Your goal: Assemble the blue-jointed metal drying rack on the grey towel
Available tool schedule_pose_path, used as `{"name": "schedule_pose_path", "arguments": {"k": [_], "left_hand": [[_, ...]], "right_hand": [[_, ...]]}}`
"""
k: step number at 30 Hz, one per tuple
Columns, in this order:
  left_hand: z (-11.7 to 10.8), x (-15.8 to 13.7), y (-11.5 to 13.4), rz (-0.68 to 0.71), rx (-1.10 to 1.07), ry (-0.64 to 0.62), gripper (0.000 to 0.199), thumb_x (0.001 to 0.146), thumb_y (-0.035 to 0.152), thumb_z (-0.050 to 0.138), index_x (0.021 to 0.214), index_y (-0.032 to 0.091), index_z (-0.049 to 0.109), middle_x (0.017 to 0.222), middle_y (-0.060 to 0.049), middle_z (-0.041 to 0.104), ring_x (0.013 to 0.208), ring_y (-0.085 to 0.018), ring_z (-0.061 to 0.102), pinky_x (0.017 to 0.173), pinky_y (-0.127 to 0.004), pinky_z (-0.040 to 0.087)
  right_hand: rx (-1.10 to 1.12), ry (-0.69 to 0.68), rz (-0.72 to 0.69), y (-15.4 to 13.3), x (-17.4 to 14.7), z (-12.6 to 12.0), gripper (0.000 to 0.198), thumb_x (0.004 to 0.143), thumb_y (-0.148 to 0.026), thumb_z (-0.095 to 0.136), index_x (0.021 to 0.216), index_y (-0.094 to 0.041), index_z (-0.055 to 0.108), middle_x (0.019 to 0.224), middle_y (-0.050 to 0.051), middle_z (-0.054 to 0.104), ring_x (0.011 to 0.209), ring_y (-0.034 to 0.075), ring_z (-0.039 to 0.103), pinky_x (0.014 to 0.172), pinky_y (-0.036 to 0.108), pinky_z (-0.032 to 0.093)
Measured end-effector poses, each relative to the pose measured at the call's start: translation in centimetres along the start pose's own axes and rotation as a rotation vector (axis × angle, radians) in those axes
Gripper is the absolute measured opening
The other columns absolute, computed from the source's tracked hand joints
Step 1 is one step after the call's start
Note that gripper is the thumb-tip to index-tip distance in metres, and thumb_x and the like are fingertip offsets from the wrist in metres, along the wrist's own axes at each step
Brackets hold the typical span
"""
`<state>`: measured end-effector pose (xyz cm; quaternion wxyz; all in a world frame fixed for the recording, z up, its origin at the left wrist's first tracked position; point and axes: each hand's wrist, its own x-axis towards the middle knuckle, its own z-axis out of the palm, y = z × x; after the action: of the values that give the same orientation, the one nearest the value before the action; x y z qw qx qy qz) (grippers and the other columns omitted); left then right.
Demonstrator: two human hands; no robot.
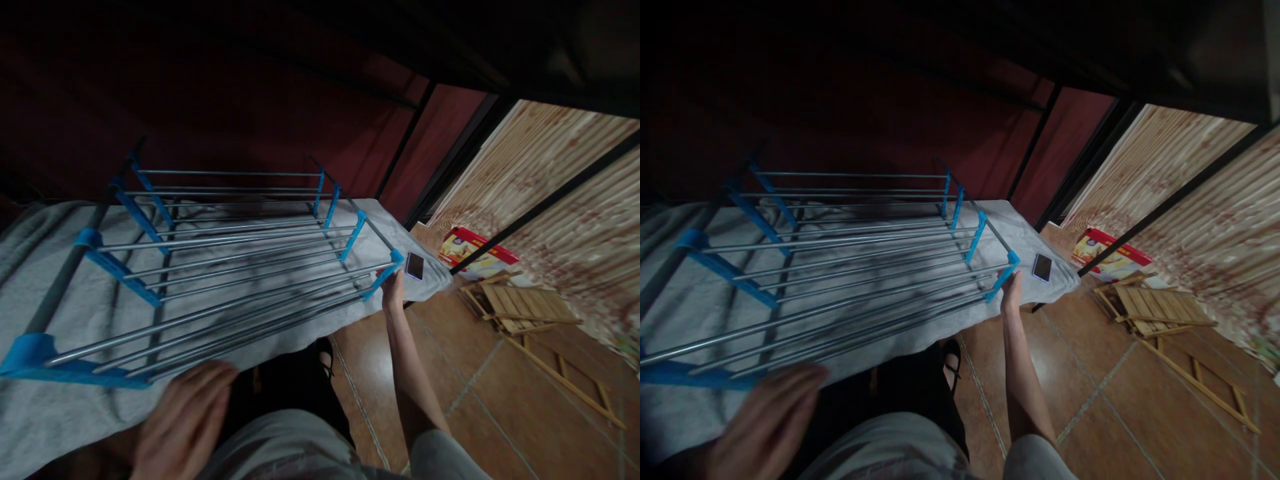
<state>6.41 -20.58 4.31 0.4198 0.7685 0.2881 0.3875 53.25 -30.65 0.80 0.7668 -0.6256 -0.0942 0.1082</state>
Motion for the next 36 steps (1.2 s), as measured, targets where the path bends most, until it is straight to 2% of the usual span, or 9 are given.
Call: {"name": "schedule_pose_path", "arguments": {"k": [3,5,8,11,14,17,20,27,36], "left_hand": [[6.7,3.9,0.7,0.192,0.168,-0.194,0.039,0.086,0.032,0.065,0.123,0.041,0.069,0.127,0.002,0.07,0.118,-0.034,0.063,0.109,-0.053,0.046],[11.2,7.5,1.1,0.213,0.198,-0.205,0.033,0.091,0.031,0.059,0.121,0.03,0.071,0.13,-0.007,0.068,0.121,-0.035,0.06,0.109,-0.054,0.044],[17.2,12.3,1.7,0.204,0.379,-0.363,0.038,0.096,0.024,0.049,0.131,0.019,0.062,0.136,-0.014,0.063,0.126,-0.032,0.057,0.111,-0.052,0.041],[21.5,15.4,2.4,0.193,0.57,-0.533,0.04,0.097,0.022,0.046,0.134,0.012,0.056,0.128,-0.018,0.066,0.117,-0.029,0.063,0.103,-0.045,0.047],[24.1,16.9,2.6,0.181,0.659,-0.64,0.036,0.097,0.02,0.045,0.13,0.012,0.058,0.116,-0.017,0.072,0.106,-0.028,0.068,0.093,-0.039,0.051],[25.1,17.6,2.8,0.144,0.681,-0.679,0.036,0.098,0.015,0.039,0.127,0.015,0.06,0.107,-0.014,0.075,0.098,-0.027,0.071,0.083,-0.036,0.052],[25.0,17.8,3.6,0.136,0.654,-0.677,0.033,0.101,0.022,0.038,0.119,0.018,0.064,0.105,-0.012,0.075,0.097,-0.027,0.071,0.08,-0.034,0.051],[23.6,17.8,6.2,0.154,0.553,-0.61,0.033,0.102,0.029,0.04,0.126,0.023,0.062,0.117,-0.008,0.071,0.11,-0.025,0.065,0.089,-0.031,0.048],[23.4,17.4,5.8,0.128,0.507,-0.622,0.037,0.101,0.023,0.04,0.13,0.026,0.063,0.114,-0.007,0.074,0.104,-0.024,0.068,0.088,-0.033,0.05]], "right_hand": [[0.01,-0.021,-0.01,1.4,-0.5,0.3,0.064,0.085,-0.076,0.038,0.1,-0.018,0.061,0.095,0.009,0.073,0.093,0.022,0.07,0.089,0.04,0.054],[0.025,-0.029,-0.014,1.9,-0.7,0.3,0.065,0.086,-0.075,0.04,0.101,-0.017,0.063,0.098,0.009,0.074,0.096,0.022,0.07,0.091,0.04,0.054],[0.068,-0.043,0.013,2.4,-0.5,0.2,0.061,0.086,-0.073,0.046,0.098,-0.017,0.068,0.098,0.008,0.075,0.097,0.022,0.07,0.093,0.039,0.053],[0.122,-0.031,0.043,3.0,-0.2,0.2,0.06,0.087,-0.072,0.048,0.097,-0.018,0.07,0.094,0.006,0.075,0.095,0.021,0.07,0.094,0.038,0.052],[0.115,-0.045,0.047,3.5,0.2,0.3,0.063,0.089,-0.074,0.043,0.097,-0.018,0.07,0.091,0.005,0.075,0.09,0.02,0.069,0.091,0.036,0.052],[0.09,-0.057,0.02,3.7,0.3,0.4,0.064,0.09,-0.074,0.04,0.095,-0.018,0.071,0.089,0.005,0.074,0.085,0.018,0.068,0.084,0.033,0.051],[0.036,-0.054,-0.003,3.8,0.2,0.3,0.067,0.091,-0.075,0.036,0.093,-0.018,0.072,0.081,0.003,0.072,0.078,0.017,0.065,0.076,0.031,0.05],[-0.136,0.039,0.004,3.4,-0.7,0.6,0.072,0.093,-0.076,0.028,0.073,-0.019,0.067,0.064,0.003,0.065,0.064,0.017,0.058,0.071,0.031,0.047],[-0.182,0.07,0.002,2.9,-1.2,1.0,0.072,0.094,-0.075,0.024,0.069,-0.021,0.063,0.062,0.001,0.063,0.062,0.017,0.057,0.067,0.032,0.047]]}}
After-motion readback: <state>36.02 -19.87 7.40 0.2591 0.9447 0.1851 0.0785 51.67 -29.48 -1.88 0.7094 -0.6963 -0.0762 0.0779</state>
